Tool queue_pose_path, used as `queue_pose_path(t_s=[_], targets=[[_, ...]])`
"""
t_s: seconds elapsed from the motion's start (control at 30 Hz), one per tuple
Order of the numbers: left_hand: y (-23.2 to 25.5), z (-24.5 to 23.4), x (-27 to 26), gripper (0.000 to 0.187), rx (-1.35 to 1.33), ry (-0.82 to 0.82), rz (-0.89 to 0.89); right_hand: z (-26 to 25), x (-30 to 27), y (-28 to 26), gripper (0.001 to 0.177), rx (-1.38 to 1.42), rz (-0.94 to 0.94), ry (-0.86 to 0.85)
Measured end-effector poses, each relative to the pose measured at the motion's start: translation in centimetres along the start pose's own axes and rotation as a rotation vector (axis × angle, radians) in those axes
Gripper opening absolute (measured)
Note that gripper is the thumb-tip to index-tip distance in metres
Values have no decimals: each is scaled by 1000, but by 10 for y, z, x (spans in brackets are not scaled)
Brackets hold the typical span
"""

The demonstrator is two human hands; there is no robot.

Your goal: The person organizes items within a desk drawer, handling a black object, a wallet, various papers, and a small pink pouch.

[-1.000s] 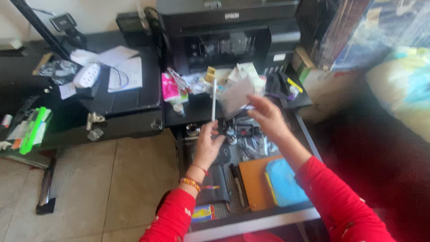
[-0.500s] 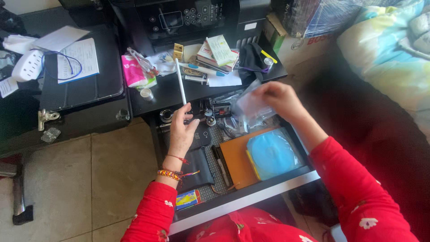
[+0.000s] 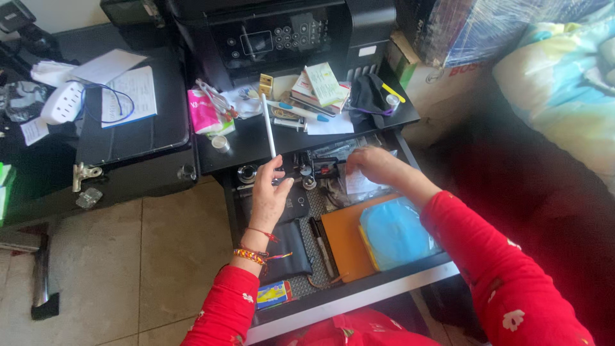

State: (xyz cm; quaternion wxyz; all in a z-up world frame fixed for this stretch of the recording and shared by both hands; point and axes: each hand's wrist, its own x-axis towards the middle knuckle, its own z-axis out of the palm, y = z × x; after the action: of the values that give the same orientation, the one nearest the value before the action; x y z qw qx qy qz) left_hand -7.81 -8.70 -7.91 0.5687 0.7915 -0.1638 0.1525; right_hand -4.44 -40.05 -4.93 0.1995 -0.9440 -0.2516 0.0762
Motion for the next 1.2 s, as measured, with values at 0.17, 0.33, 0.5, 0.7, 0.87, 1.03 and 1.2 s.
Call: queue_pose_path(t_s=[0.17, 0.33, 0.5, 0.7, 0.87, 1.03, 1.2], targets=[[-3, 0, 1, 58, 1, 8, -8, 0, -13, -8, 39, -156, -62, 168], [-7, 4, 1, 60, 9, -3, -14, 6, -24, -1, 44, -113, -74, 181], [-9, 9, 3, 63, 1, -4, -23, 13, -31, -6, 53, -62, -128, 156], [-9, 24, 9, 66, 0, -1, -18, 0, -42, -34, 60, -190, 0, 3], [-3, 25, 5, 67, -46, 16, -74, 1, -53, -44, 58, -282, 64, 141], [2, 25, 5, 64, -45, 13, -124, 9, -56, -43, 56, -305, 104, 120], [0, 28, 4, 60, -84, 36, -148, 14, -56, -42, 53, -281, 124, 45]])
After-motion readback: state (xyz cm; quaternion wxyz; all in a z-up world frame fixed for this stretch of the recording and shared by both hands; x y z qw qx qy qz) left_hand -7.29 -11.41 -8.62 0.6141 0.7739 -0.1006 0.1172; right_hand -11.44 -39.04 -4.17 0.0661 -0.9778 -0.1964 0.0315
